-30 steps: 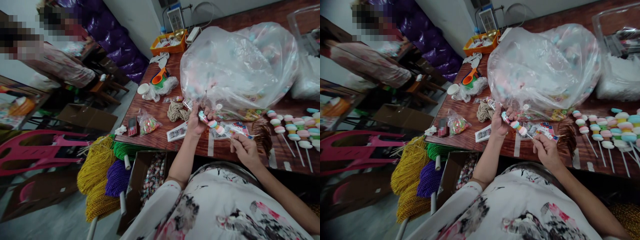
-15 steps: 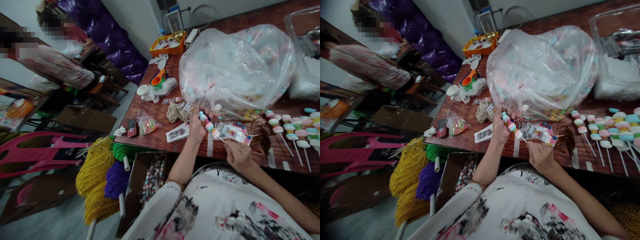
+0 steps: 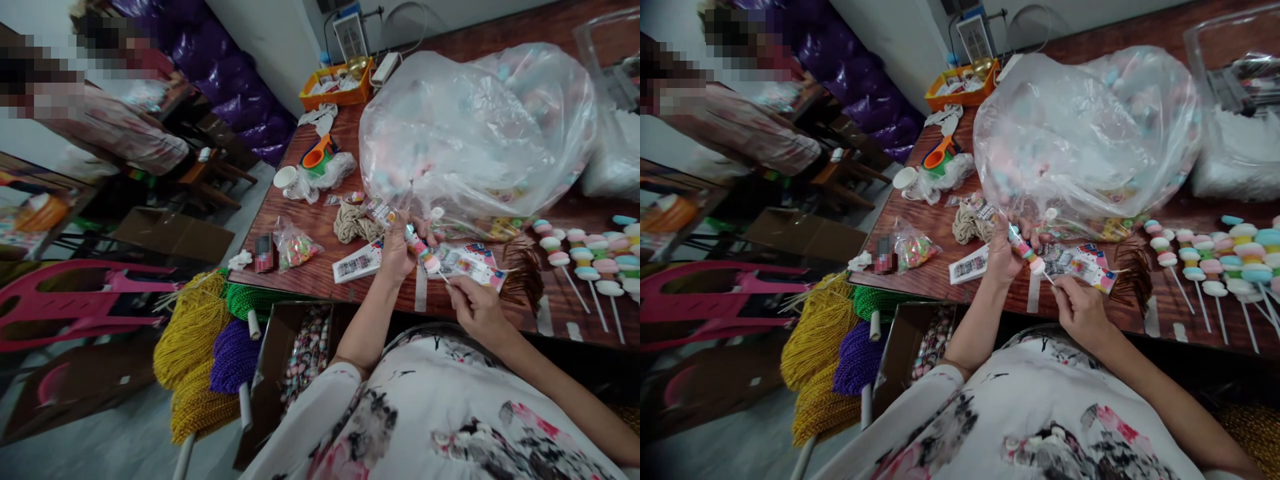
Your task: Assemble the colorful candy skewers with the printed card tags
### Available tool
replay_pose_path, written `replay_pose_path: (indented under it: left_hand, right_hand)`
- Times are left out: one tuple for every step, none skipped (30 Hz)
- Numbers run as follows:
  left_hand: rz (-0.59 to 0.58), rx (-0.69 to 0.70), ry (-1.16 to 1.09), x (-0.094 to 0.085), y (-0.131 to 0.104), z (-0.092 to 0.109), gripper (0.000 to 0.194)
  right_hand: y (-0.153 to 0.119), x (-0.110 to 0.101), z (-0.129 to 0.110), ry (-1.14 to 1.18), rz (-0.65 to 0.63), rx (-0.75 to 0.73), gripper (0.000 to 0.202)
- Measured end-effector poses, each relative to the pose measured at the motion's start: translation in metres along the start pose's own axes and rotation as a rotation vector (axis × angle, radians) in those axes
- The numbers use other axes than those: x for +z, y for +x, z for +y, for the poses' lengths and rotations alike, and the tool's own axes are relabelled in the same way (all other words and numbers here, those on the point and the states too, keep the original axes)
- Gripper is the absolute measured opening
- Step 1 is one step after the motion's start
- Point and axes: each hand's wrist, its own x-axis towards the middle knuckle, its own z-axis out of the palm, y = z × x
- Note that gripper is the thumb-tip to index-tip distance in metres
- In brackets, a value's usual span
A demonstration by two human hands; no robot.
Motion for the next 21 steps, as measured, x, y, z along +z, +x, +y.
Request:
replay_pose_path:
  left_hand:
    - [0.008, 0.013, 0.023, 0.000, 0.000, -0.002, 0.042]
    - [0.002, 0.017, 0.040, 0.000, -0.001, -0.004, 0.040]
    - [-0.017, 0.014, 0.052, 0.001, -0.001, -0.006, 0.039]
    - [-0.048, 0.006, 0.067, 0.001, -0.002, -0.008, 0.038]
    - [-0.081, -0.004, 0.088, 0.002, -0.003, -0.010, 0.038]
    - [-0.111, -0.015, 0.117, 0.002, -0.004, -0.012, 0.039]
    - [-0.131, -0.024, 0.147, 0.003, -0.005, -0.014, 0.041]
    - [-0.144, -0.030, 0.171, 0.004, -0.006, -0.016, 0.044]
    - [-0.155, -0.033, 0.184, 0.004, -0.007, -0.017, 0.045]
    - [-0.168, -0.035, 0.184, 0.005, -0.008, -0.019, 0.046]
    - [-0.181, -0.034, 0.174, 0.004, -0.009, -0.019, 0.047]
    - [-0.195, -0.036, 0.156, 0.004, -0.010, -0.019, 0.047]
    - [-0.202, -0.042, 0.133, 0.003, -0.010, -0.018, 0.046]
    - [-0.193, -0.051, 0.106, 0.001, -0.010, -0.016, 0.046]
    - [-0.165, -0.060, 0.077, 0.000, -0.010, -0.013, 0.046]
    - [-0.117, -0.069, 0.051, -0.001, -0.009, -0.009, 0.046]
    - [-0.059, -0.075, 0.031, -0.002, -0.008, -0.005, 0.045]
    - [-0.004, -0.078, 0.019, -0.003, -0.007, -0.001, 0.043]
    - [0.036, -0.079, 0.014, -0.004, -0.006, 0.003, 0.041]
    - [0.053, -0.078, 0.015, -0.003, -0.005, 0.006, 0.039]
    - [0.053, -0.077, 0.017, -0.003, -0.004, 0.008, 0.037]
  right_hand:
    - [0.000, 0.001, -0.001, -0.102, 0.044, -0.071, 0.011]
    - [0.000, 0.002, -0.001, -0.177, 0.075, -0.124, 0.012]
    - [0.001, 0.003, -0.002, -0.222, 0.091, -0.153, 0.013]
    - [0.003, 0.003, -0.002, -0.236, 0.090, -0.159, 0.013]
    - [0.005, 0.002, -0.003, -0.220, 0.074, -0.145, 0.013]
    - [0.008, 0.002, -0.004, -0.175, 0.052, -0.115, 0.013]
    - [0.011, 0.001, -0.005, -0.107, 0.027, -0.072, 0.013]
    - [0.014, 0.001, -0.007, -0.020, 0.007, -0.021, 0.013]
    - [0.018, 0.000, -0.008, 0.079, -0.006, 0.036, 0.014]
    - [0.021, 0.000, -0.010, 0.181, -0.014, 0.093, 0.017]
    - [0.024, 0.000, -0.012, 0.276, -0.018, 0.145, 0.020]
    - [0.027, 0.000, -0.013, 0.354, -0.022, 0.187, 0.021]
    - [0.029, -0.001, -0.015, 0.411, -0.027, 0.217, 0.022]
    - [0.030, -0.001, -0.016, 0.444, -0.034, 0.231, 0.022]
    - [0.030, -0.002, -0.016, 0.452, -0.040, 0.230, 0.022]
    - [0.030, -0.002, -0.016, 0.434, -0.038, 0.216, 0.022]
    - [0.028, -0.003, -0.016, 0.393, -0.028, 0.190, 0.021]
    - [0.027, -0.004, -0.014, 0.330, -0.012, 0.154, 0.020]
    - [0.025, -0.005, -0.012, 0.245, 0.016, 0.103, 0.018]
    - [0.023, -0.005, -0.010, 0.135, 0.057, 0.036, 0.016]
    - [0.022, -0.006, -0.007, 0.002, 0.107, -0.047, 0.014]
